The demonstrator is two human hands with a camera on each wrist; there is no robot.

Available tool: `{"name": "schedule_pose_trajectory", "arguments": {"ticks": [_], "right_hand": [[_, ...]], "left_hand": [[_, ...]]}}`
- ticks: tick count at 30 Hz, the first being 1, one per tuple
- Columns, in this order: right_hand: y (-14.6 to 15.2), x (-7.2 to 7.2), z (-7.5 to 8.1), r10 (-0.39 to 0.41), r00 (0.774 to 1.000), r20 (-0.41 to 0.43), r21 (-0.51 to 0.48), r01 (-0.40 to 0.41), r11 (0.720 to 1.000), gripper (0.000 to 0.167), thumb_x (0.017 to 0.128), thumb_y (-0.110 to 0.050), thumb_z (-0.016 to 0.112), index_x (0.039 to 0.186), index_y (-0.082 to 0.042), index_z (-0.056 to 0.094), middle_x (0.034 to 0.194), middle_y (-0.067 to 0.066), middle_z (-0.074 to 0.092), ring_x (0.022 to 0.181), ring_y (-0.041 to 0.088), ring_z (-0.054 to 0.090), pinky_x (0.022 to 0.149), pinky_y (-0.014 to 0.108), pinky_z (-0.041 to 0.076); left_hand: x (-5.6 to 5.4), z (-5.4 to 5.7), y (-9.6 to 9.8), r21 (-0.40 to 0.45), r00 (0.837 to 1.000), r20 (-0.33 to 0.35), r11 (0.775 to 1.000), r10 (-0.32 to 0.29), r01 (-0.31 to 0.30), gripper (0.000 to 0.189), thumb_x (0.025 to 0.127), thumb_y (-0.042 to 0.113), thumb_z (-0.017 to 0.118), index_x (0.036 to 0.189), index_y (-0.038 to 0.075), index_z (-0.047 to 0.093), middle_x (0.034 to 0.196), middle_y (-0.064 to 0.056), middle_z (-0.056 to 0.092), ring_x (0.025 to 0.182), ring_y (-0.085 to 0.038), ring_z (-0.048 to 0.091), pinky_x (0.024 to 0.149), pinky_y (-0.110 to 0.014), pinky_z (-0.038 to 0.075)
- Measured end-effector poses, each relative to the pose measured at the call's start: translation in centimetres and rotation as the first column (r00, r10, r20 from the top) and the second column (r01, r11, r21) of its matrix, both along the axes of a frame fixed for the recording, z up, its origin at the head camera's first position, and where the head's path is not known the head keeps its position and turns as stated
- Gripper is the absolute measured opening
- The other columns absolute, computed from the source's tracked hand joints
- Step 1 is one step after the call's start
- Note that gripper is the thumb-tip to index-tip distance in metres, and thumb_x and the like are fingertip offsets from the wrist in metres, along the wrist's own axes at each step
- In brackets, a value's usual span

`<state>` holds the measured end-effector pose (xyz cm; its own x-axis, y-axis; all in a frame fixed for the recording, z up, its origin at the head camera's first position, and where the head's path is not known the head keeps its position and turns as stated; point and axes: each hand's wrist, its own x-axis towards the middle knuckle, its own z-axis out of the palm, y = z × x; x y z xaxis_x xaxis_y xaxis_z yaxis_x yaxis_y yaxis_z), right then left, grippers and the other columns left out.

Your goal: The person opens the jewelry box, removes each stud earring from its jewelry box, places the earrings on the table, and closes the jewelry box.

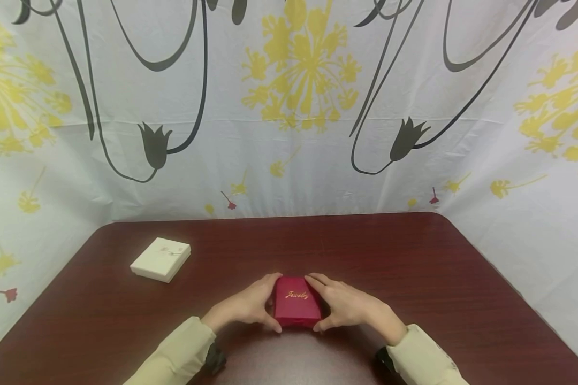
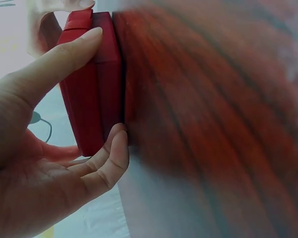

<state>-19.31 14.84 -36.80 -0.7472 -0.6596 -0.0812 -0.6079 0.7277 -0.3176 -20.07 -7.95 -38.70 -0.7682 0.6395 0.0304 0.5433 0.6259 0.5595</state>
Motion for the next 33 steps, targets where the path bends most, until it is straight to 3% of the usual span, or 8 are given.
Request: {"name": "schedule_pose_trajectory", "arguments": {"ticks": [5, 10, 14, 18, 33], "right_hand": [[-0.1, 0.2, 0.1, -0.013, 1.0, -0.009, 0.003, 0.013, 1.0, 0.094, 0.063, -0.041, 0.076, 0.134, 0.003, 0.033, 0.135, 0.018, 0.034, 0.113, 0.033, 0.046, 0.09, 0.046, 0.039], [-0.5, 0.4, 0.1, 0.012, 0.998, -0.061, 0.007, -0.012, 1.0, 0.094, 0.062, -0.044, 0.076, 0.132, 0.004, 0.035, 0.133, 0.02, 0.036, 0.118, 0.033, 0.039, 0.093, 0.048, 0.035], [-0.9, 0.5, 0.2, 0.042, 0.992, -0.119, 0.021, -0.04, 0.999, 0.093, 0.062, -0.046, 0.076, 0.131, 0.004, 0.038, 0.131, 0.02, 0.039, 0.119, 0.032, 0.039, 0.095, 0.048, 0.033], [-1.4, 0.5, 0.2, 0.059, 0.986, -0.154, 0.028, -0.055, 0.998, 0.092, 0.062, -0.046, 0.075, 0.13, 0.005, 0.039, 0.129, 0.019, 0.04, 0.118, 0.033, 0.039, 0.095, 0.047, 0.033], [-2.9, 0.4, 0.3, 0.087, 0.978, -0.191, 0.107, -0.067, 0.992, 0.087, 0.064, -0.044, 0.075, 0.129, 0.002, 0.04, 0.125, 0.018, 0.044, 0.114, 0.031, 0.044, 0.095, 0.043, 0.036]], "left_hand": [[0.1, -0.2, 0.2, -0.02, 1.0, 0.015, 1.0, 0.011, -0.011, 0.104, 0.055, 0.024, 0.084, 0.131, -0.013, 0.023, 0.123, -0.021, 0.039, 0.113, -0.028, 0.041, 0.096, -0.041, 0.034], [0.2, -0.4, 0.5, -0.021, 1.0, 0.01, 1.0, 0.015, -0.015, 0.104, 0.054, 0.02, 0.084, 0.13, -0.014, 0.022, 0.124, -0.023, 0.037, 0.117, -0.031, 0.039, 0.097, -0.042, 0.032], [0.3, -0.4, 0.6, -0.038, 0.998, 0.047, 0.998, 0.042, -0.04, 0.108, 0.056, 0.02, 0.084, 0.134, -0.011, 0.016, 0.13, -0.025, 0.032, 0.121, -0.033, 0.035, 0.098, -0.043, 0.031], [0.4, -0.3, 0.8, -0.045, 0.996, 0.07, 0.998, 0.052, -0.049, 0.109, 0.057, 0.018, 0.083, 0.136, -0.01, 0.013, 0.132, -0.024, 0.03, 0.122, -0.032, 0.035, 0.098, -0.043, 0.032], [0.4, -0.3, 0.8, -0.061, 1.0, 0.021, 0.998, 0.014, -0.013, 0.1, 0.055, 0.011, 0.081, 0.131, -0.012, 0.02, 0.123, -0.02, 0.037, 0.114, -0.027, 0.041, 0.094, -0.038, 0.036]]}}
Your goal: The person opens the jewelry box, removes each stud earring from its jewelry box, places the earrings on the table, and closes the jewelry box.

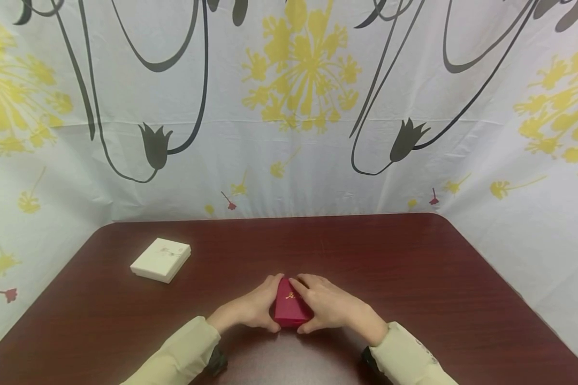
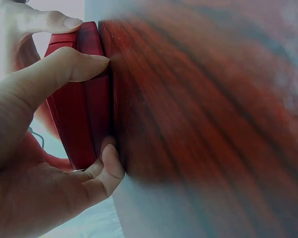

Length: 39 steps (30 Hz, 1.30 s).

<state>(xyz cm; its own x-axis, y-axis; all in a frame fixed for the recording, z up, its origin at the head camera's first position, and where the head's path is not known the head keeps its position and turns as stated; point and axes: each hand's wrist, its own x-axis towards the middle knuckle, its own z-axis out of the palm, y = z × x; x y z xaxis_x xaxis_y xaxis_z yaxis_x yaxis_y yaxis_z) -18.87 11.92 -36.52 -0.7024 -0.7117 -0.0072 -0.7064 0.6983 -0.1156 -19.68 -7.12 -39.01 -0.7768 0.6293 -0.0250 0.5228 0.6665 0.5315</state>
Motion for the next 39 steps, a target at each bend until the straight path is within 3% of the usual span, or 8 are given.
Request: {"name": "schedule_pose_trajectory", "arguments": {"ticks": [12, 23, 32, 39], "right_hand": [[-0.7, -0.1, -0.3, 0.02, 0.997, -0.073, 0.053, -0.016, 0.998, 0.088, 0.063, -0.048, 0.074, 0.128, 0.002, 0.042, 0.123, 0.017, 0.045, 0.113, 0.028, 0.044, 0.094, 0.044, 0.036], [-1.6, -0.1, -0.1, 0.012, 0.996, -0.091, 0.094, -0.003, 0.996, 0.086, 0.063, -0.043, 0.074, 0.13, -0.001, 0.041, 0.121, 0.017, 0.045, 0.11, 0.028, 0.045, 0.091, 0.044, 0.038], [-2.2, -0.1, -0.1, 0.017, 0.985, -0.171, 0.152, 0.01, 0.988, 0.087, 0.058, -0.046, 0.075, 0.126, -0.002, 0.043, 0.108, 0.014, 0.048, 0.1, 0.027, 0.05, 0.085, 0.041, 0.042], [-2.4, -0.1, -0.1, 0.011, 0.984, -0.175, 0.153, 0.016, 0.988, 0.087, 0.057, -0.046, 0.076, 0.125, -0.001, 0.044, 0.103, 0.013, 0.049, 0.097, 0.027, 0.051, 0.082, 0.042, 0.044]], "left_hand": [[-0.2, -0.2, 0.0, 0.011, 1.0, 0.001, 1.0, 0.007, -0.007, 0.1, 0.055, 0.012, 0.081, 0.131, -0.012, 0.02, 0.12, -0.019, 0.037, 0.111, -0.026, 0.042, 0.092, -0.038, 0.038], [-0.2, -0.4, 0.2, -0.002, 1.0, -0.015, 1.0, 0.012, -0.013, 0.101, 0.054, 0.012, 0.08, 0.131, -0.012, 0.02, 0.122, -0.02, 0.036, 0.109, -0.026, 0.044, 0.09, -0.036, 0.04], [-0.2, -0.3, 0.4, -0.035, 0.999, -0.042, 0.999, 0.004, -0.005, 0.102, 0.054, 0.016, 0.081, 0.132, -0.01, 0.02, 0.118, -0.017, 0.037, 0.098, -0.021, 0.048, 0.084, -0.031, 0.043], [-0.4, -0.4, 0.4, -0.039, 0.999, -0.047, 0.999, 0.004, -0.005, 0.102, 0.054, 0.014, 0.081, 0.132, -0.009, 0.02, 0.117, -0.016, 0.037, 0.098, -0.021, 0.048, 0.085, -0.031, 0.043]]}}
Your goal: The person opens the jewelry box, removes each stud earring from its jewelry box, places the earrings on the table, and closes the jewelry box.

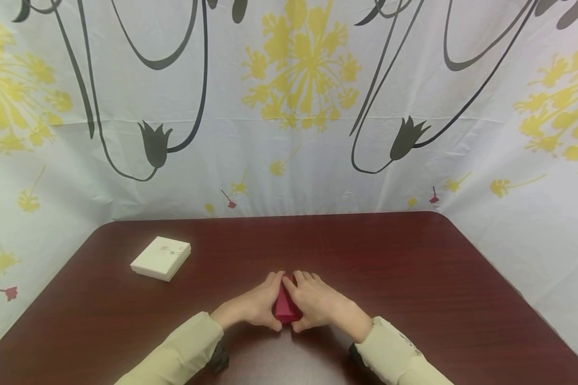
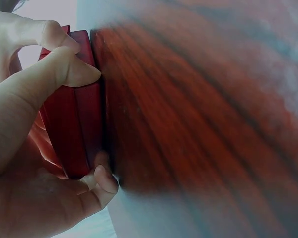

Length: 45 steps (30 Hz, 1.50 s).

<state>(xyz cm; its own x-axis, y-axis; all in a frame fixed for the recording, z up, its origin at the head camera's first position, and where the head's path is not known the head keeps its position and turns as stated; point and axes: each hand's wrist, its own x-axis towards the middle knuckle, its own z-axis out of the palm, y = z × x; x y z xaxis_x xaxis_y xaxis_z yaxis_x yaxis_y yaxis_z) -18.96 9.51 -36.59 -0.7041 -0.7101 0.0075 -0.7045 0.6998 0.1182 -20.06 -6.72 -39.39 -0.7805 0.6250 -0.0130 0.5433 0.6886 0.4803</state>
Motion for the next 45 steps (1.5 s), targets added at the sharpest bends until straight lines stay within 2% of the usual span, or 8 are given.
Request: {"name": "schedule_pose_trajectory", "arguments": {"ticks": [17, 25, 30, 36, 45], "right_hand": [[-0.12, 0.05, -0.12, 0.002, 1.0, 0.002, 0.008, -0.002, 1.0, 0.089, 0.056, -0.045, 0.075, 0.125, 0.001, 0.042, 0.105, 0.015, 0.048, 0.099, 0.028, 0.051, 0.083, 0.044, 0.044], [-0.05, -0.04, 0.01, -0.014, 0.999, 0.037, -0.003, 0.014, 1.0, 0.087, 0.059, -0.043, 0.073, 0.127, 0.001, 0.042, 0.108, 0.015, 0.048, 0.102, 0.029, 0.05, 0.085, 0.045, 0.042], [0.14, -0.18, 0.22, -0.012, 0.997, 0.072, -0.031, 0.014, 0.999, 0.086, 0.061, -0.044, 0.073, 0.127, 0.001, 0.042, 0.109, 0.014, 0.048, 0.101, 0.026, 0.05, 0.088, 0.041, 0.041], [0.23, -0.38, 0.36, 0.034, 0.993, 0.113, -0.09, -0.024, 0.996, 0.082, 0.066, -0.045, 0.071, 0.126, 0.003, 0.043, 0.115, 0.015, 0.049, 0.104, 0.024, 0.048, 0.091, 0.037, 0.04], [0.16, -0.56, 0.23, 0.053, 0.994, 0.101, -0.119, -0.041, 0.992, 0.078, 0.065, -0.043, 0.072, 0.122, 0.003, 0.047, 0.107, 0.01, 0.049, 0.091, 0.018, 0.047, 0.081, 0.032, 0.044]], "left_hand": [[0.06, 0.05, -0.09, 0.011, 1.0, 0.006, 1.0, -0.007, 0.007, 0.101, 0.053, 0.013, 0.08, 0.131, -0.01, 0.02, 0.118, -0.017, 0.037, 0.101, -0.023, 0.048, 0.087, -0.032, 0.042], [0.09, 0.09, -0.13, 0.014, 1.0, 0.011, 1.0, -0.009, 0.009, 0.102, 0.053, 0.011, 0.08, 0.132, -0.011, 0.018, 0.12, -0.018, 0.036, 0.104, -0.023, 0.047, 0.089, -0.033, 0.041], [0.14, 0.21, -0.13, 0.026, 1.0, 0.021, 1.0, -0.001, 0.0, 0.103, 0.053, 0.01, 0.08, 0.131, -0.012, 0.017, 0.123, -0.021, 0.034, 0.109, -0.026, 0.045, 0.092, -0.036, 0.039], [0.25, 0.37, -0.21, 0.041, 1.0, 0.018, 0.999, -0.006, 0.005, 0.099, 0.053, 0.009, 0.08, 0.129, -0.01, 0.02, 0.118, -0.018, 0.036, 0.104, -0.024, 0.046, 0.088, -0.035, 0.042], [0.19, 0.23, -0.28, 0.05, 1.0, 0.018, 0.999, -0.007, 0.006, 0.098, 0.053, 0.009, 0.08, 0.129, -0.01, 0.021, 0.119, -0.019, 0.036, 0.104, -0.024, 0.046, 0.088, -0.035, 0.041]]}}
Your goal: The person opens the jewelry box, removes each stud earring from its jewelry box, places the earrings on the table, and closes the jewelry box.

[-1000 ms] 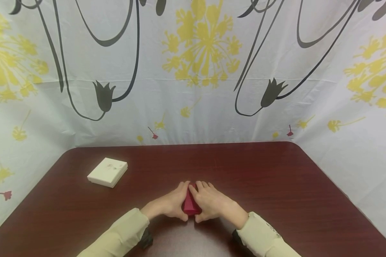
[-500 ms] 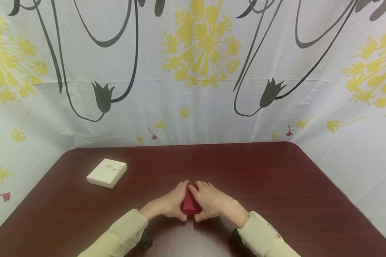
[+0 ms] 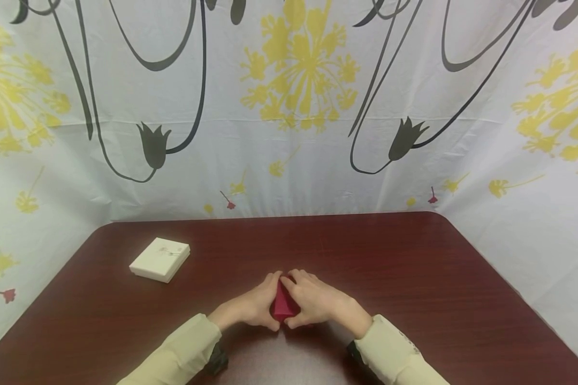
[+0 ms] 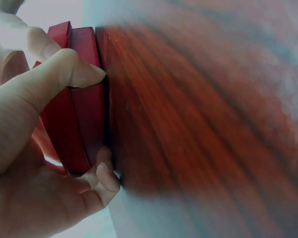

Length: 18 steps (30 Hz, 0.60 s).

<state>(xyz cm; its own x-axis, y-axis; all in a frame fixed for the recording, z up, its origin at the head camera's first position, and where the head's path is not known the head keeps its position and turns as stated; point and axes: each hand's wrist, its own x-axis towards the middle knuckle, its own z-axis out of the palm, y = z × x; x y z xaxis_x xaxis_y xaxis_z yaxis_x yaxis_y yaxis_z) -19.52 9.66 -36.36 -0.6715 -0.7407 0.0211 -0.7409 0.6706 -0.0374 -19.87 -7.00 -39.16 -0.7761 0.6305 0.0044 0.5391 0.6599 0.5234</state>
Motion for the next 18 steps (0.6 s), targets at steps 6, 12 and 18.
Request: {"name": "schedule_pose_trajectory", "arguments": {"ticks": [6, 12, 18], "right_hand": [[0.07, 0.0, -0.19, -0.004, 1.0, -0.006, -0.013, 0.004, 1.0, 0.077, 0.064, -0.043, 0.072, 0.122, 0.002, 0.047, 0.105, 0.009, 0.048, 0.09, 0.017, 0.045, 0.079, 0.031, 0.043], [0.16, 0.03, -0.25, -0.001, 1.0, -0.01, -0.022, 0.001, 1.0, 0.077, 0.064, -0.042, 0.072, 0.122, 0.002, 0.047, 0.106, 0.009, 0.048, 0.091, 0.017, 0.045, 0.08, 0.031, 0.043], [0.19, 0.06, -0.32, 0.008, 0.999, -0.031, -0.025, -0.008, 1.0, 0.077, 0.064, -0.042, 0.072, 0.121, 0.002, 0.047, 0.105, 0.01, 0.048, 0.09, 0.017, 0.046, 0.08, 0.031, 0.043]], "left_hand": [[-0.07, -0.17, -0.03, 0.0, 1.0, -0.007, 1.0, -0.002, 0.002, 0.099, 0.053, 0.009, 0.079, 0.13, -0.012, 0.02, 0.122, -0.021, 0.035, 0.108, -0.026, 0.045, 0.09, -0.036, 0.04], [-0.1, -0.19, -0.02, 0.004, 1.0, -0.012, 1.0, -0.006, 0.006, 0.1, 0.053, 0.009, 0.079, 0.13, -0.013, 0.019, 0.122, -0.022, 0.035, 0.11, -0.027, 0.044, 0.091, -0.037, 0.039], [-0.07, -0.13, -0.05, 0.008, 1.0, -0.003, 1.0, -0.006, 0.006, 0.101, 0.053, 0.009, 0.079, 0.13, -0.014, 0.018, 0.122, -0.022, 0.035, 0.11, -0.027, 0.044, 0.091, -0.037, 0.039]]}}
